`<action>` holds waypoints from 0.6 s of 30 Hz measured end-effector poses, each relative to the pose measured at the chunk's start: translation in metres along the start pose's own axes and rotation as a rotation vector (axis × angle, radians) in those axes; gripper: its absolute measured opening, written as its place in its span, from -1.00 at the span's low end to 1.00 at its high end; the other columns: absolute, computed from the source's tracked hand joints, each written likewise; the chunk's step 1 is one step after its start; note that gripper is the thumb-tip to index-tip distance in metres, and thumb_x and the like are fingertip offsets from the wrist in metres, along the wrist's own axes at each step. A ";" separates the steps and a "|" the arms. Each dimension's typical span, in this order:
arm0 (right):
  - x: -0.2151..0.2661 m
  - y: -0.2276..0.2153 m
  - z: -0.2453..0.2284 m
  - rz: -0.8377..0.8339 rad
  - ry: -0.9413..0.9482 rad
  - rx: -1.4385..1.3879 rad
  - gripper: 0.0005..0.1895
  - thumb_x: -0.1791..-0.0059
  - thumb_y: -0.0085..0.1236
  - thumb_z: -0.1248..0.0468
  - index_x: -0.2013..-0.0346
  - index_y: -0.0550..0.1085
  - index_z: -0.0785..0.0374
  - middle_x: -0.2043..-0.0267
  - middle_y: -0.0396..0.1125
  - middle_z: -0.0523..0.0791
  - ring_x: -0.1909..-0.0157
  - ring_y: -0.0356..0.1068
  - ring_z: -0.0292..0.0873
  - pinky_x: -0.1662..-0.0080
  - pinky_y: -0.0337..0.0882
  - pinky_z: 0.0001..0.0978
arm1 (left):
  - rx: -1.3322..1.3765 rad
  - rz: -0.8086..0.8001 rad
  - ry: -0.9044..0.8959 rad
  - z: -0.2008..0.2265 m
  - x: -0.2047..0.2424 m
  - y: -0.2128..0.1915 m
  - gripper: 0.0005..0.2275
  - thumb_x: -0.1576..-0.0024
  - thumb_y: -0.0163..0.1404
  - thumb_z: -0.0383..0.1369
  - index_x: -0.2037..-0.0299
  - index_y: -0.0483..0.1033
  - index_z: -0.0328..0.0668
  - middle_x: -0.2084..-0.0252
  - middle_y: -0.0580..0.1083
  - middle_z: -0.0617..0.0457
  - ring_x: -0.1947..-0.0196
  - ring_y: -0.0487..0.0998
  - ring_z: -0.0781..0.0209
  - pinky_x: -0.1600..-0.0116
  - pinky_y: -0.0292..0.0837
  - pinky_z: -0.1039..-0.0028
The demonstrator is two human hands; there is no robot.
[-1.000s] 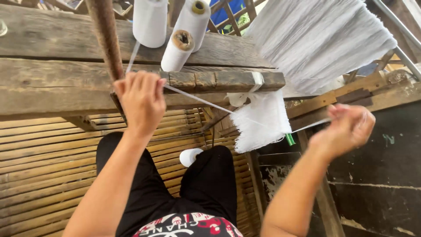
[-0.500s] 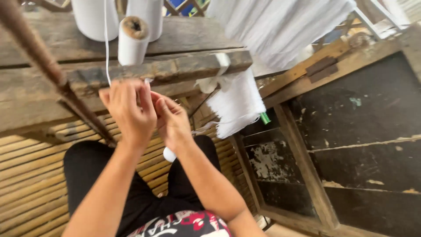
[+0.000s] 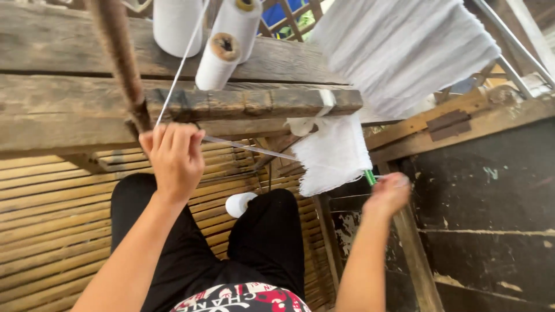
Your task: Winding white thread from multiple spools onto a wooden frame in a workshop.
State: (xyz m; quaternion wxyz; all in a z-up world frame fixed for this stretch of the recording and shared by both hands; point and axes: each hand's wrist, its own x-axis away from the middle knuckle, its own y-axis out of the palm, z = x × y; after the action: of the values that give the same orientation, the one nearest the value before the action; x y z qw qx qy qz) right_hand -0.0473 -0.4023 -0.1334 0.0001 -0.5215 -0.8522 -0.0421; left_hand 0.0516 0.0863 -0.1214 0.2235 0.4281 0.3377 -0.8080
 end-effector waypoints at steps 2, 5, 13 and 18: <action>0.037 0.048 -0.103 -0.015 -0.512 -0.244 -0.91 -0.15 0.00 0.38 0.24 0.36 0.16 0.37 0.33 0.02 0.36 0.40 -0.09 0.17 0.53 -0.42 | -0.111 0.057 0.088 0.004 -0.034 0.008 -0.81 -0.40 -0.02 -0.29 0.31 0.42 -0.03 0.42 0.28 0.16 0.37 0.36 0.08 0.11 0.15 0.35; 0.159 0.147 -0.170 -0.214 -0.878 -0.196 -0.86 -0.16 0.08 0.28 0.24 0.36 0.24 0.41 0.36 0.09 0.46 0.49 0.06 0.39 0.61 -0.08 | -0.199 0.114 0.100 0.006 -0.060 0.044 -0.78 -0.40 -0.08 -0.26 0.32 0.40 -0.04 0.41 0.32 0.15 0.33 0.39 0.11 0.13 0.14 0.35; 0.226 0.220 0.032 -0.674 -0.431 0.188 -0.83 0.01 0.16 0.46 0.37 0.62 0.14 0.60 0.38 -0.11 0.53 0.42 -0.21 0.39 0.48 -0.39 | -0.128 0.044 0.089 0.018 -0.062 0.040 -0.81 -0.31 0.08 -0.35 0.37 0.43 -0.11 0.46 0.34 0.11 0.38 0.43 0.08 0.15 0.24 0.34; 0.286 0.209 -0.021 -0.727 0.362 -0.383 -0.77 -0.11 0.09 0.34 -0.02 0.57 0.36 0.23 0.50 0.06 0.26 0.54 -0.15 0.25 0.59 -0.29 | 0.077 0.080 0.052 0.055 -0.014 0.037 -0.84 -0.35 0.06 -0.37 0.31 0.47 -0.07 0.39 0.36 0.12 0.37 0.40 0.07 0.11 0.15 0.34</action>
State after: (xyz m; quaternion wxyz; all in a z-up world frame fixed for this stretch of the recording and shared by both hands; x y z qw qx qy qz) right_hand 0.0074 -0.0551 -0.0852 0.0380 -0.1628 -0.9432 -0.2870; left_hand 0.0535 0.0214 -0.1002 0.2303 0.4703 0.2946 -0.7994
